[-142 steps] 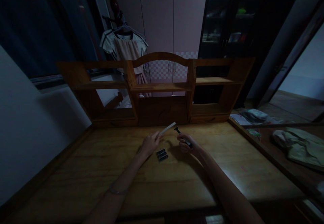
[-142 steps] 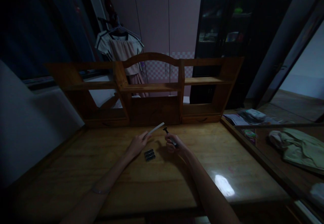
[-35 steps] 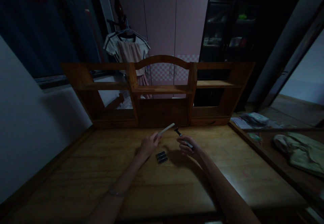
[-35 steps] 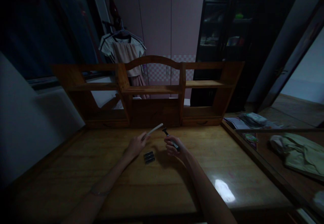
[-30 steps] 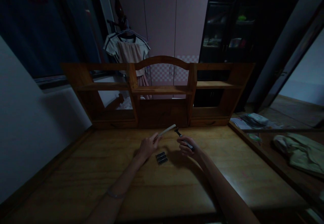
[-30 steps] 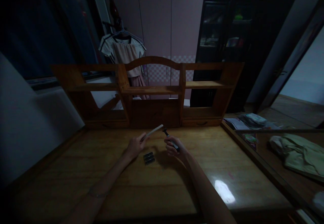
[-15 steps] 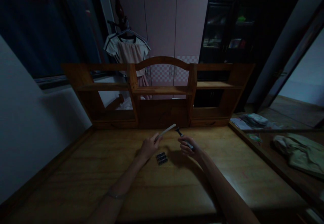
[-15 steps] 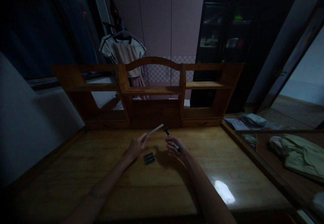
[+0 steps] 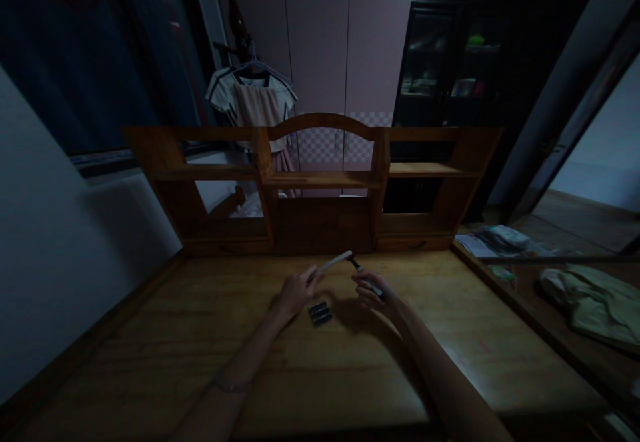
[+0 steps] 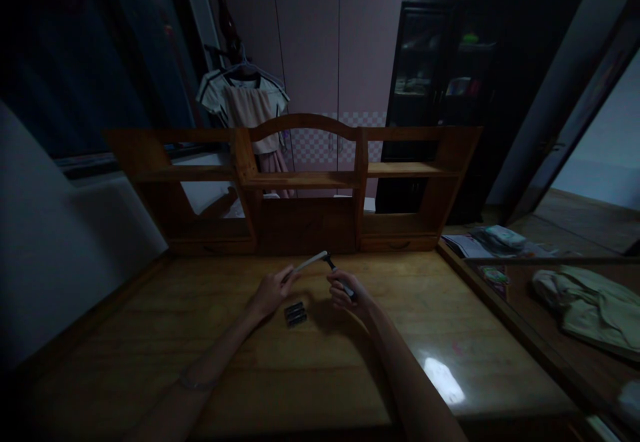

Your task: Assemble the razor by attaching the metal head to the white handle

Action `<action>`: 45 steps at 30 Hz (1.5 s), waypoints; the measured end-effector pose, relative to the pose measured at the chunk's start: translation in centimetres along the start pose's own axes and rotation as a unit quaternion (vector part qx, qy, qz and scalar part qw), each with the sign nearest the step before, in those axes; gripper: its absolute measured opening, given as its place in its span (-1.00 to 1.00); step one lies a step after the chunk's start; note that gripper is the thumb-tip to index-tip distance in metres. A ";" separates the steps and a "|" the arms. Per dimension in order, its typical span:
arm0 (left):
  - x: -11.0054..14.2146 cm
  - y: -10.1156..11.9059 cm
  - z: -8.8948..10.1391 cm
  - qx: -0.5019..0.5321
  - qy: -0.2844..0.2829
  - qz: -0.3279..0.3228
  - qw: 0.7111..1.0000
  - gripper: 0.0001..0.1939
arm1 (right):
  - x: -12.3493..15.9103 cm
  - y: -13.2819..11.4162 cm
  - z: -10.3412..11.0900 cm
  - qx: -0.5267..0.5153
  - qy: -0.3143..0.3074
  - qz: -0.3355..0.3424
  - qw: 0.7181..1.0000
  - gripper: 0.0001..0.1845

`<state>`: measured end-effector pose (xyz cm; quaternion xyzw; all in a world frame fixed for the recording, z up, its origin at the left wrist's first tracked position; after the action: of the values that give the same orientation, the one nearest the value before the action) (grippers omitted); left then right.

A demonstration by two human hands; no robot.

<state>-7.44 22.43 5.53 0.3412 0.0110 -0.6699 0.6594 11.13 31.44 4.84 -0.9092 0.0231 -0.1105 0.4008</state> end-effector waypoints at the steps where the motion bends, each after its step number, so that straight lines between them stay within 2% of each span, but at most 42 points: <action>1: 0.0 0.1 0.0 -0.002 -0.004 -0.001 1.000 -0.64 | 0.0 0.0 0.0 0.000 0.001 0.001 1.000 -0.60; 16: 0.0 -0.5 0.0 -0.012 0.000 0.016 1.000 -0.64 | -0.6 0.3 0.9 0.035 0.033 -0.008 0.999 -0.61; 26: 0.3 0.0 0.4 0.012 0.002 0.021 1.000 -0.60 | -0.3 0.4 0.5 0.045 0.045 -0.005 0.998 -0.59; 40: 0.2 -0.1 0.3 0.022 0.012 0.035 0.999 -0.61 | -0.8 0.5 1.1 0.050 0.028 -0.011 0.998 -0.57; 45: 0.1 -0.5 -0.2 0.066 0.004 0.019 0.998 -0.58 | -1.1 0.6 1.3 0.061 0.024 -0.003 0.998 -0.59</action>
<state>-7.81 22.51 5.16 0.3868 -0.0370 -0.6553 0.6478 10.42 32.18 3.36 -0.8800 0.0233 -0.1346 0.4549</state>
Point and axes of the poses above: each hand's wrist, its own x-axis away from the middle knuckle, its own z-axis out of the back of the hand, y = z × x, the point moved 4 cm from there along -x, towards the middle knuckle, and after that the axes turned 8 degrees about -z, right-handed, at the moved point
